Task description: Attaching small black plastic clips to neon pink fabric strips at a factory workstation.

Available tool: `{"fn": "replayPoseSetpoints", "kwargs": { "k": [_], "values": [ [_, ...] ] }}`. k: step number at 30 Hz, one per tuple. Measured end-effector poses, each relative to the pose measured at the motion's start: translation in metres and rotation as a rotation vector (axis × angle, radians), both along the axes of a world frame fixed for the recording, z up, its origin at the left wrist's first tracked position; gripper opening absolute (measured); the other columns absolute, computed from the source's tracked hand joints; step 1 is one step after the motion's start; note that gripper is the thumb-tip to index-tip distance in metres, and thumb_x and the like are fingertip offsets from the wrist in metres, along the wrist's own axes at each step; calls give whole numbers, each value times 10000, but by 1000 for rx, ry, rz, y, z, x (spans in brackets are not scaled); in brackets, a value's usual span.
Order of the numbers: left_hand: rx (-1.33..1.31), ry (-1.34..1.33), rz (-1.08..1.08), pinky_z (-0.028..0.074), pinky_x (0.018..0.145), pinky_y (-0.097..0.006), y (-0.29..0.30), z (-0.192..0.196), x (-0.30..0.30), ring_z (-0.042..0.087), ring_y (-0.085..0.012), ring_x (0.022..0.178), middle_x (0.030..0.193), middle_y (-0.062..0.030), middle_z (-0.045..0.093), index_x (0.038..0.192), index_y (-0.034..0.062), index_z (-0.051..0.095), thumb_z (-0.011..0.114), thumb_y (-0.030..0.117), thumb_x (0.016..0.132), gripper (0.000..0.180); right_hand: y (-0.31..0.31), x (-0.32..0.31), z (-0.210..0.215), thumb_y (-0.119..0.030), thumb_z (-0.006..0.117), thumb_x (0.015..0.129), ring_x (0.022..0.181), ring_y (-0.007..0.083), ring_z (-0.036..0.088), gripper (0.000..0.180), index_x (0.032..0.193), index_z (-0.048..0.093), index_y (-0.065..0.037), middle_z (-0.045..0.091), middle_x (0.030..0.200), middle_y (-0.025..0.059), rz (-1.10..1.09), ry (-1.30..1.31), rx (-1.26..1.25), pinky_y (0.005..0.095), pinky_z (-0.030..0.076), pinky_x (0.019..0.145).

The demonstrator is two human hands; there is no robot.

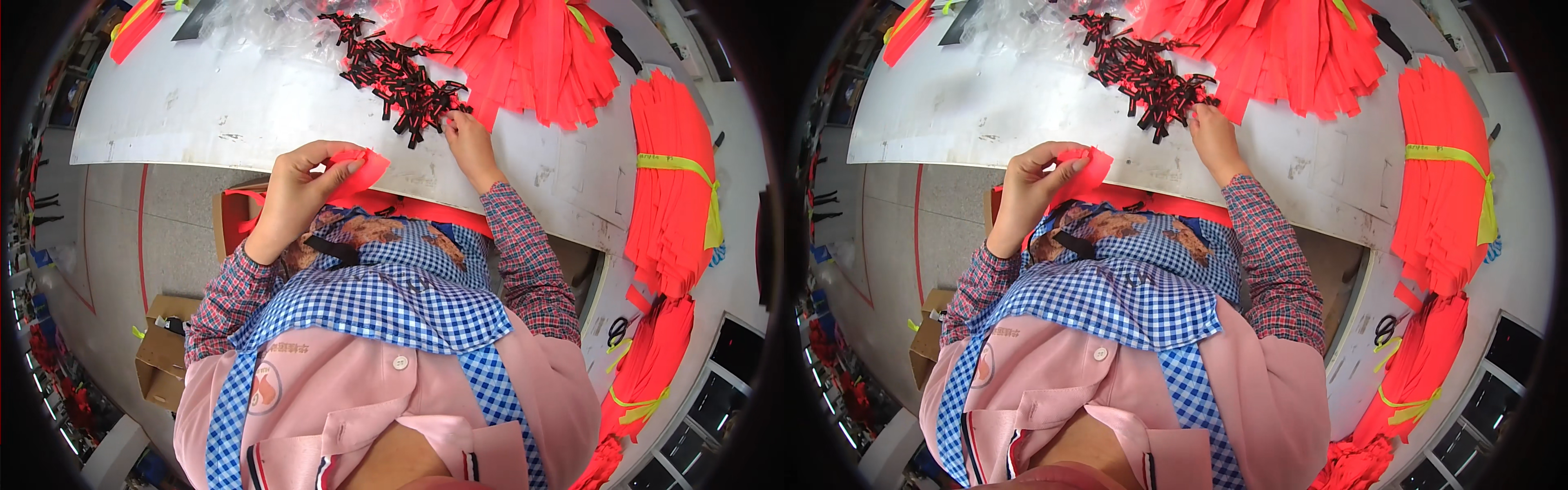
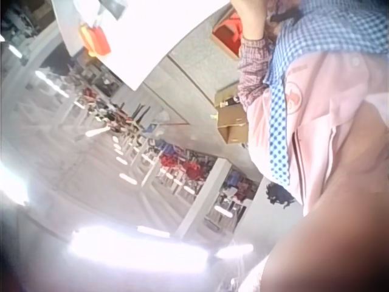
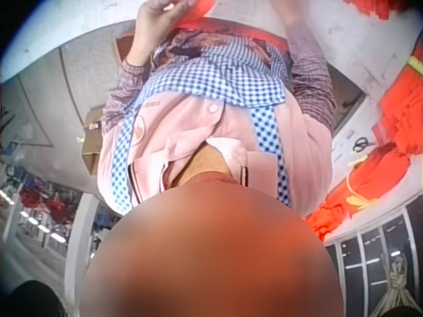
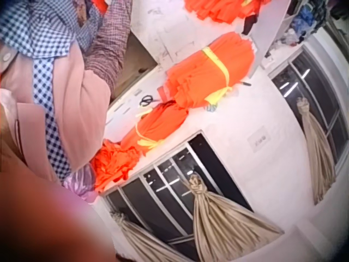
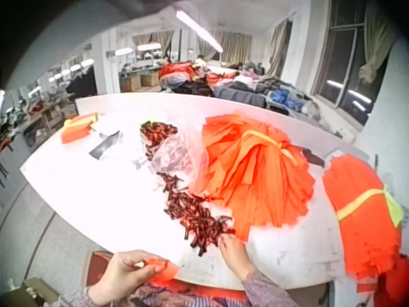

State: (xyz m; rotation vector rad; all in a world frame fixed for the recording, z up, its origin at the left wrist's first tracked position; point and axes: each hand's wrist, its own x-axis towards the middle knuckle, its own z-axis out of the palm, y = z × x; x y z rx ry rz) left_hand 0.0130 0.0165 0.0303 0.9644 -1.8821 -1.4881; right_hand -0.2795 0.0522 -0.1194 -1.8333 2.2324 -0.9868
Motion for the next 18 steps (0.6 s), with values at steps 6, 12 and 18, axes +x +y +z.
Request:
{"fn": "replayPoseSetpoints", "kwargs": {
  "k": [6,12,18],
  "values": [
    [34,52,60,528,750,-228,1,-3,1,618,-86,831,921,-44,686,1024,-18,678,677,54,860,179,-1,-10,4,-131,645,826,779,298,634,178,956,623,-10,634,846,149,-17,-85,143,391,499,689],
    [61,58,101,485,712,-214,0,0,-3,561,-57,792,889,-25,673,1013,-16,689,688,95,863,187,7,-15,7,-145,635,830,808,342,621,136,906,620,-32,623,863,156,-16,-48,96,428,496,704],
    [56,82,110,490,704,-214,2,-4,-6,569,-58,793,872,-29,679,1005,-15,690,693,99,859,185,11,-14,15,-148,648,842,769,263,634,140,922,628,-35,626,861,123,-70,-216,104,369,502,677]
  ]
}}
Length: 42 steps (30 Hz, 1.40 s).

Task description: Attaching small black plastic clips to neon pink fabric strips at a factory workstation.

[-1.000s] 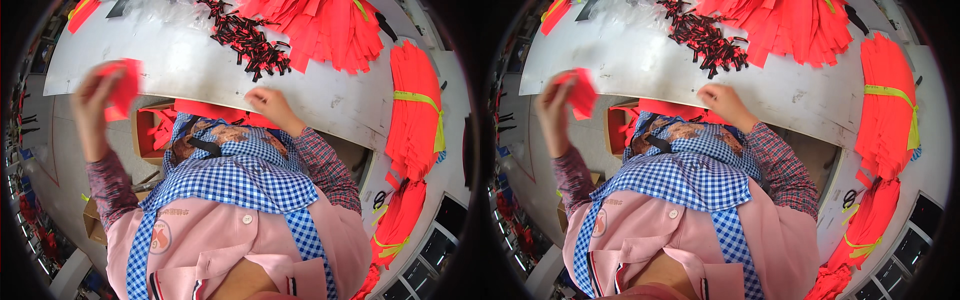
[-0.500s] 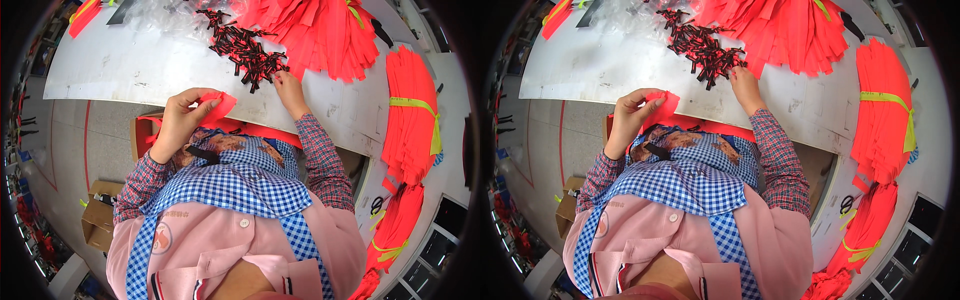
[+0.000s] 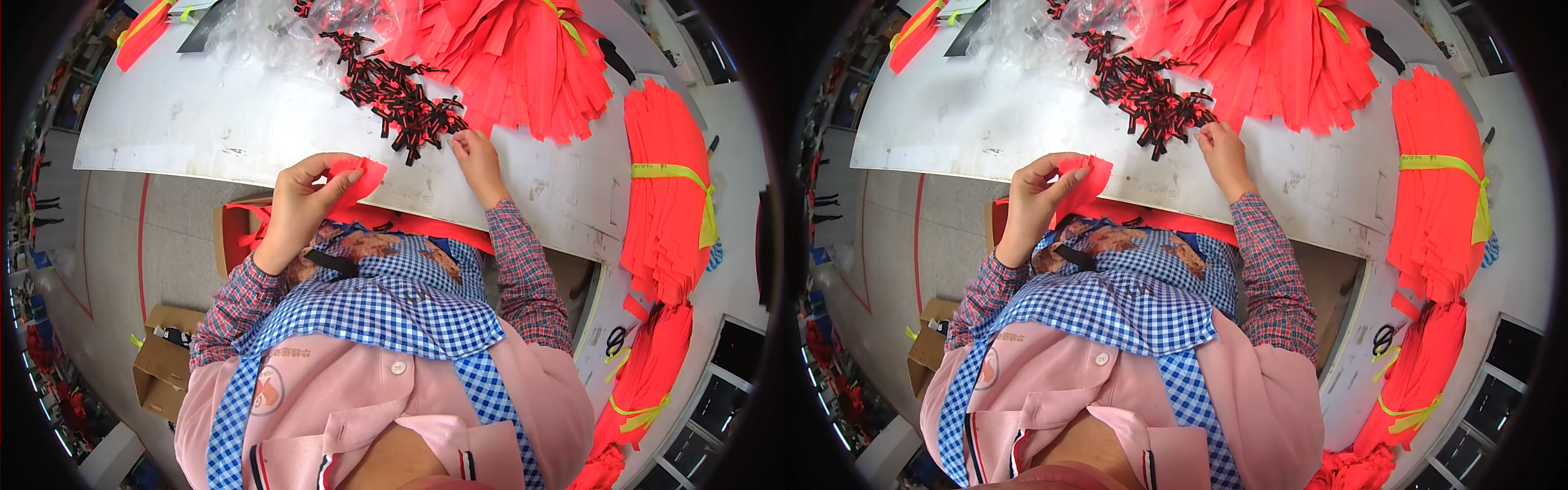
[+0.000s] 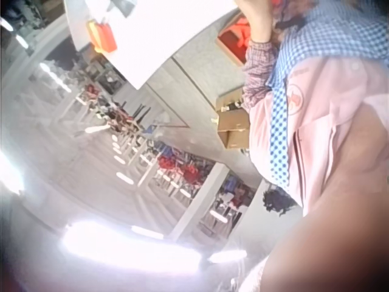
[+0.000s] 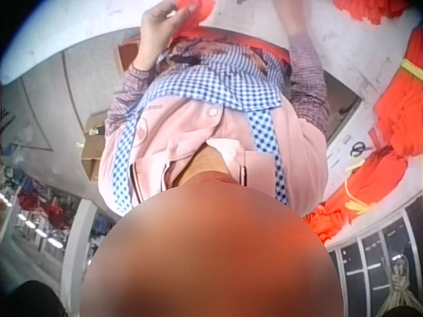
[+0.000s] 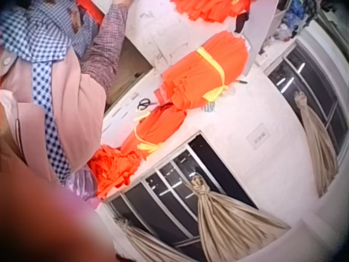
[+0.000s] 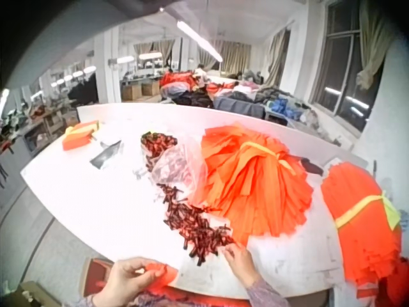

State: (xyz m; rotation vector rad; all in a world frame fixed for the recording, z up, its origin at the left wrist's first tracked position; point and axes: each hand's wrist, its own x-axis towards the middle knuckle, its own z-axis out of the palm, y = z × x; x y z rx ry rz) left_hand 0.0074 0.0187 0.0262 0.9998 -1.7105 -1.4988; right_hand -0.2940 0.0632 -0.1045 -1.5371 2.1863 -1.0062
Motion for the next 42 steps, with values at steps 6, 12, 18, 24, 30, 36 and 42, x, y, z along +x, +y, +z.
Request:
{"fn": "replayPoseSetpoints", "kwargs": {
  "k": [6,12,18,24,30,36,42],
  "values": [
    [-70,58,41,493,699,-220,1,-1,-8,582,-75,806,893,-34,665,974,-14,688,690,68,853,147,15,21,69,-157,643,893,712,109,599,140,949,637,-29,648,882,57,123,-864,-154,249,486,633],
    [-188,17,-37,493,685,-231,7,-2,-19,602,-111,813,914,-64,652,988,14,693,679,30,841,149,36,76,132,-141,614,917,649,76,553,140,972,614,-12,619,814,43,389,-1315,-70,213,461,588],
    [-306,14,-77,500,669,-243,16,3,-24,630,-152,791,900,-96,654,1001,11,690,669,-7,823,181,30,99,142,-198,614,933,600,54,532,199,962,618,-1,603,769,13,362,-1071,-42,194,455,556],
    [-315,-31,-82,504,654,-251,18,2,-23,640,-167,752,879,-102,655,985,-2,691,662,-24,815,174,30,102,138,-195,646,910,585,36,526,197,929,642,1,628,754,9,351,-983,-61,186,444,531],
    [-298,-46,-79,503,663,-260,16,-5,-24,642,-151,767,869,-97,672,954,-2,696,674,3,808,148,34,111,137,-158,681,874,598,25,525,165,861,675,6,636,665,16,234,-659,-95,222,433,528],
    [0,99,-47,484,679,-218,13,5,-22,593,-74,770,865,-42,680,972,-4,695,683,63,856,134,29,107,131,-190,664,894,692,57,558,194,921,684,2,649,795,43,282,-563,-309,213,446,581],
    [355,325,-45,524,727,-235,5,8,-24,633,-100,788,929,-61,684,1041,-10,664,659,64,876,181,30,112,124,-126,642,905,733,78,588,154,983,666,4,650,842,38,379,-1206,-212,219,491,658]
  ]
}}
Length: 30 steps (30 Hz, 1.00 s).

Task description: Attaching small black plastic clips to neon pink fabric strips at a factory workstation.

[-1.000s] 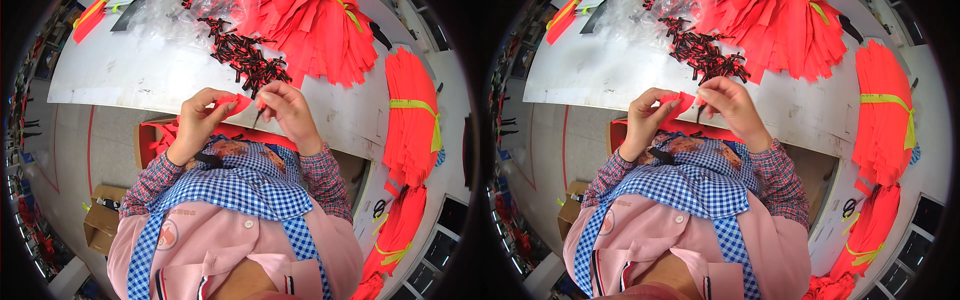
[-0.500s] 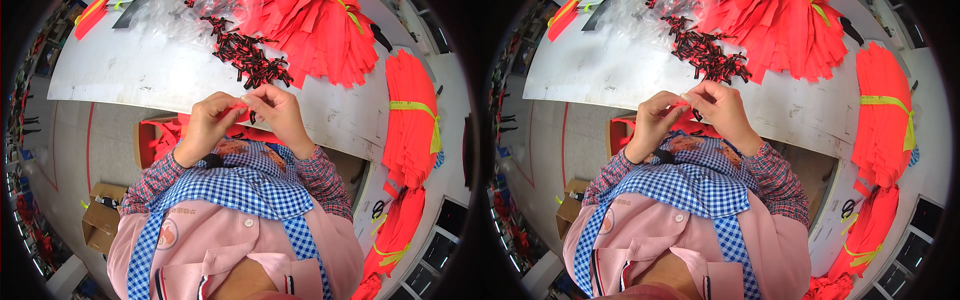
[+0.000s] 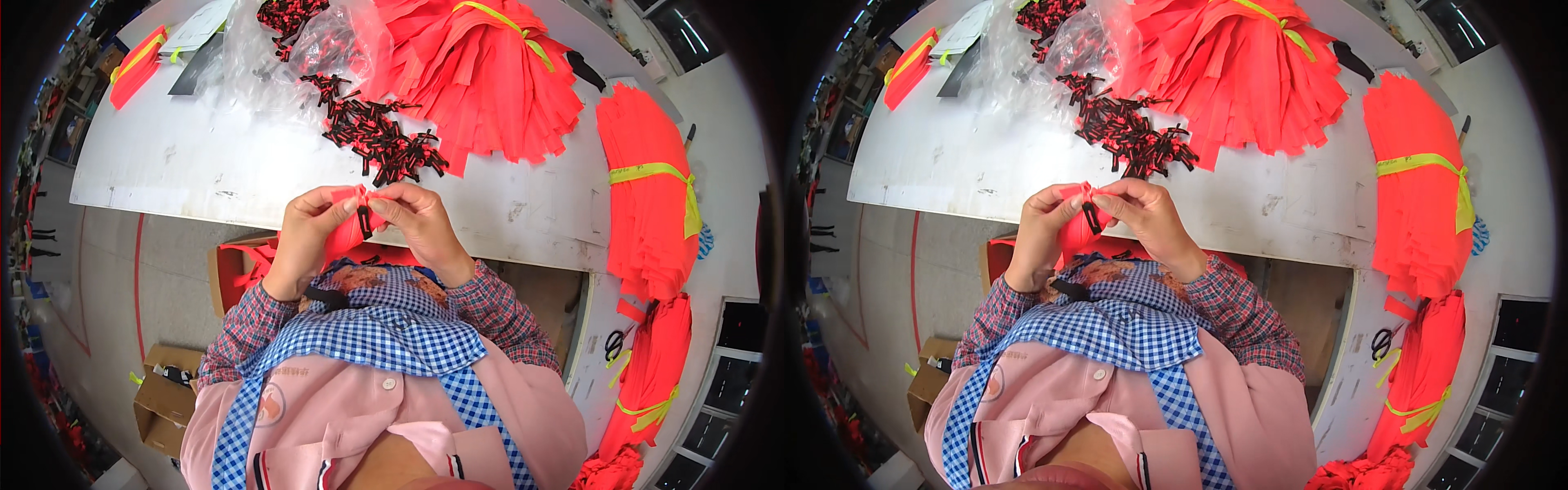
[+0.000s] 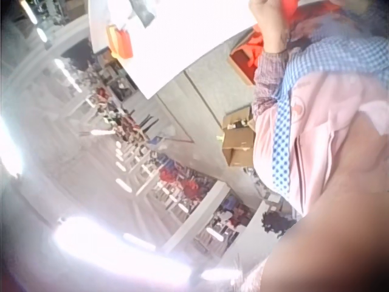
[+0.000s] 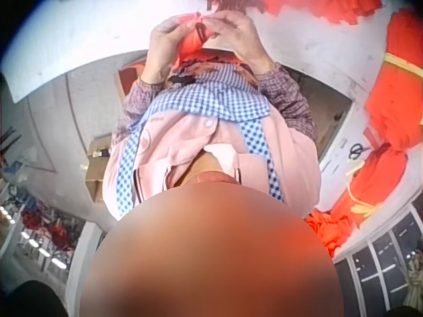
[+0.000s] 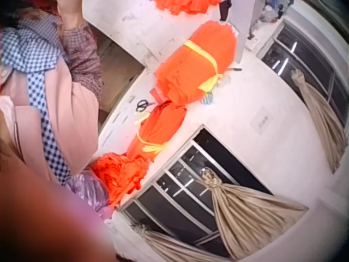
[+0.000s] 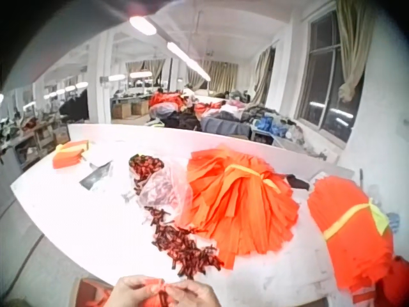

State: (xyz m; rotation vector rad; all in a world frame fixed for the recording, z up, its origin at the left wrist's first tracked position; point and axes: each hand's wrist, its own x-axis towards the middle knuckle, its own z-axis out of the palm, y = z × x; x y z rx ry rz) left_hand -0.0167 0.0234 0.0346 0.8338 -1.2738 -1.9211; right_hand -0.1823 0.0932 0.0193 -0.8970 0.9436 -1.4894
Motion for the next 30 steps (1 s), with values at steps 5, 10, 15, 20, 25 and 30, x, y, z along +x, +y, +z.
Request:
{"fn": "replayPoseSetpoints", "kwargs": {
  "k": [5,10,15,20,25,30],
  "values": [
    [193,228,22,538,812,-270,-9,4,4,637,-139,915,1056,-73,650,1195,-5,573,602,52,908,294,-1,6,4,-102,632,908,717,83,580,133,974,658,10,636,814,31,-84,-78,-109,219,483,672],
    [210,327,-277,512,868,-265,-12,13,11,619,-139,984,1108,-81,621,1250,4,524,572,48,924,332,-4,-1,10,-130,624,908,704,68,558,127,908,631,-3,607,784,13,141,-122,-25,212,464,664],
    [206,282,-369,502,875,-261,-12,11,11,616,-139,993,1097,-77,626,1249,-13,516,562,54,931,328,-3,1,7,-129,605,914,707,55,548,118,882,617,-16,607,814,13,205,-204,25,211,462,665],
    [122,207,-378,493,883,-259,-15,12,12,612,-131,985,1112,-72,623,1240,-15,528,567,56,928,322,-2,6,4,-124,615,908,763,66,582,120,917,620,-5,612,834,16,147,-226,52,204,483,700],
    [-275,-59,-260,499,839,-230,-15,25,15,597,-87,941,1083,-51,635,1220,-13,557,636,37,885,348,0,6,7,-119,628,906,800,80,589,173,996,625,29,609,893,23,-16,193,-82,220,495,723],
    [-318,-299,-265,515,776,-235,-10,34,20,618,-93,867,958,-39,666,1083,-27,632,651,-5,856,229,-1,6,8,-105,702,843,770,112,581,163,967,656,-10,606,864,46,-83,315,-300,240,489,700]
  ]
}}
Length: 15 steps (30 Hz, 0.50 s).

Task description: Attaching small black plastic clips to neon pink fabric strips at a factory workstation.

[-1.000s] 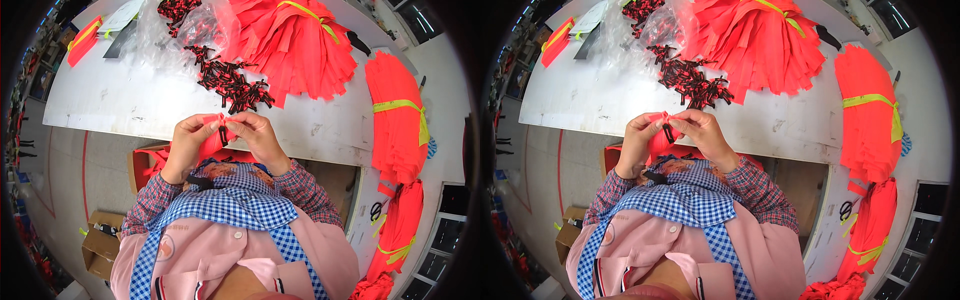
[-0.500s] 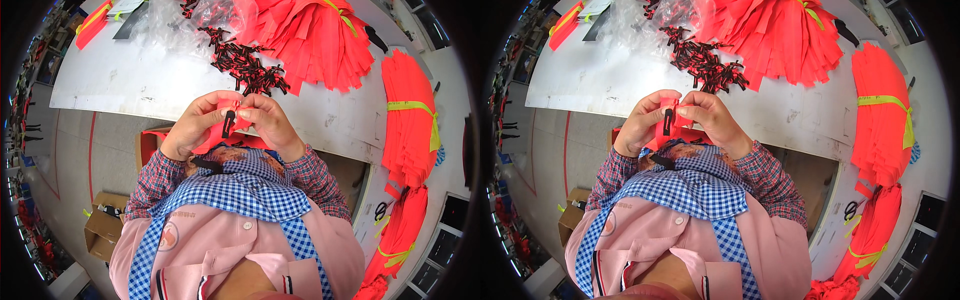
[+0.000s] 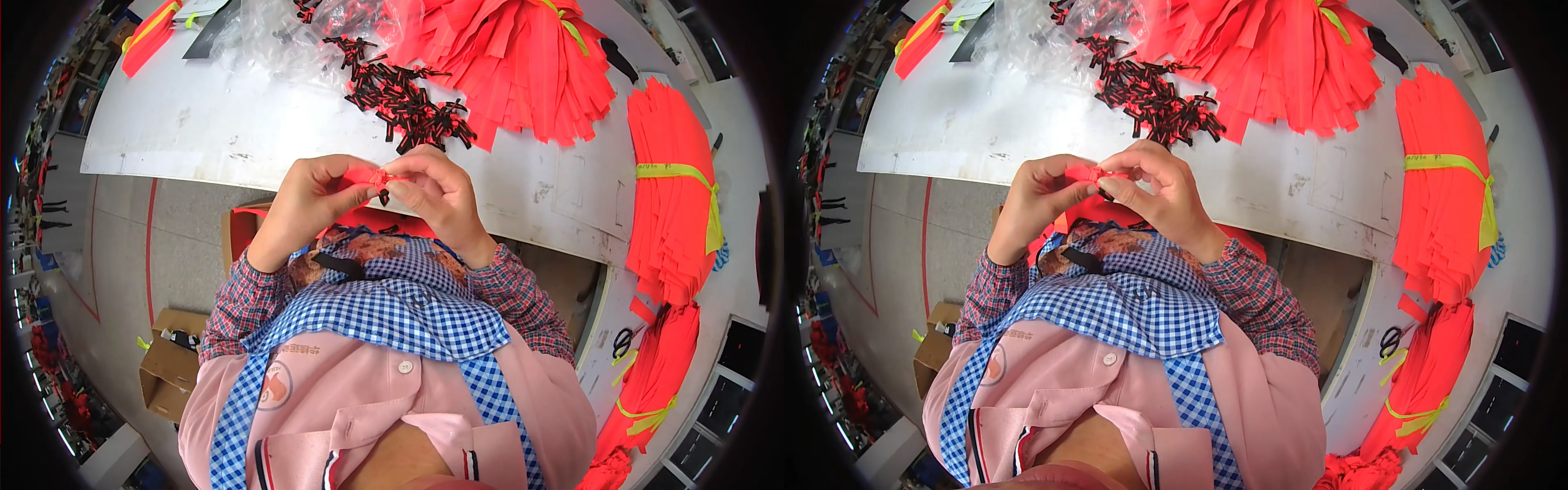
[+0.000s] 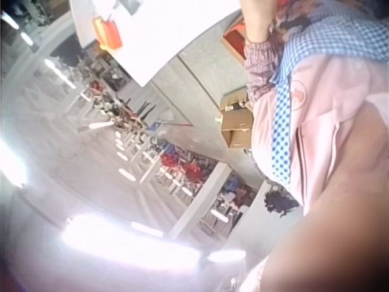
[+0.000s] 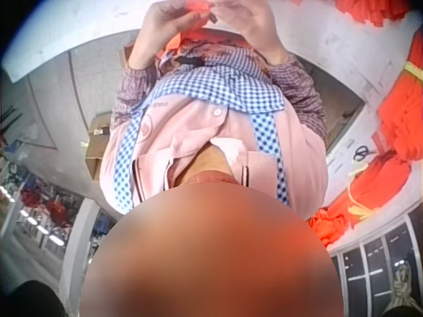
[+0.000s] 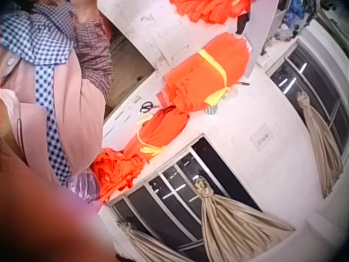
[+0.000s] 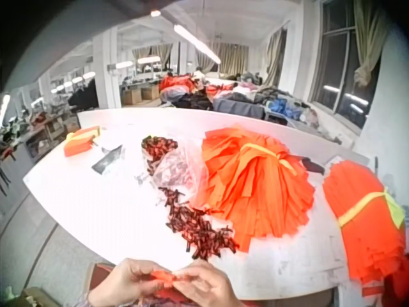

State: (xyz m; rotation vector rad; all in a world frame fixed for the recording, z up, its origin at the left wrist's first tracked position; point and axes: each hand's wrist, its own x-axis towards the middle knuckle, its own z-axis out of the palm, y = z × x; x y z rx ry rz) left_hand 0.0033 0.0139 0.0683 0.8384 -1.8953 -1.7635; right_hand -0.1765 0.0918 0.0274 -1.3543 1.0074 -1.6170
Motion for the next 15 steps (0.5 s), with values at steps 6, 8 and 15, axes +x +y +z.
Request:
{"fn": "replayPoseSetpoints", "kwargs": {
  "k": [6,8,15],
  "values": [
    [-238,-138,6,526,733,-243,6,1,2,640,-111,828,886,-56,673,945,-40,668,627,-61,838,116,1,4,-1,-97,775,755,710,129,580,183,874,646,-45,604,770,41,-132,350,-96,243,472,628],
    [-283,-134,6,522,732,-241,7,0,1,639,-112,825,877,-62,672,933,-38,669,624,-69,833,114,2,6,-1,-100,776,756,694,129,578,182,870,645,-47,605,773,40,-144,355,-109,246,473,621],
    [-212,9,14,494,681,-229,7,-7,0,617,-99,772,834,-46,659,935,-5,692,663,-32,816,125,4,9,-2,-109,779,752,656,138,577,177,848,643,-48,605,759,40,-180,362,-167,255,472,605]
  ]
}}
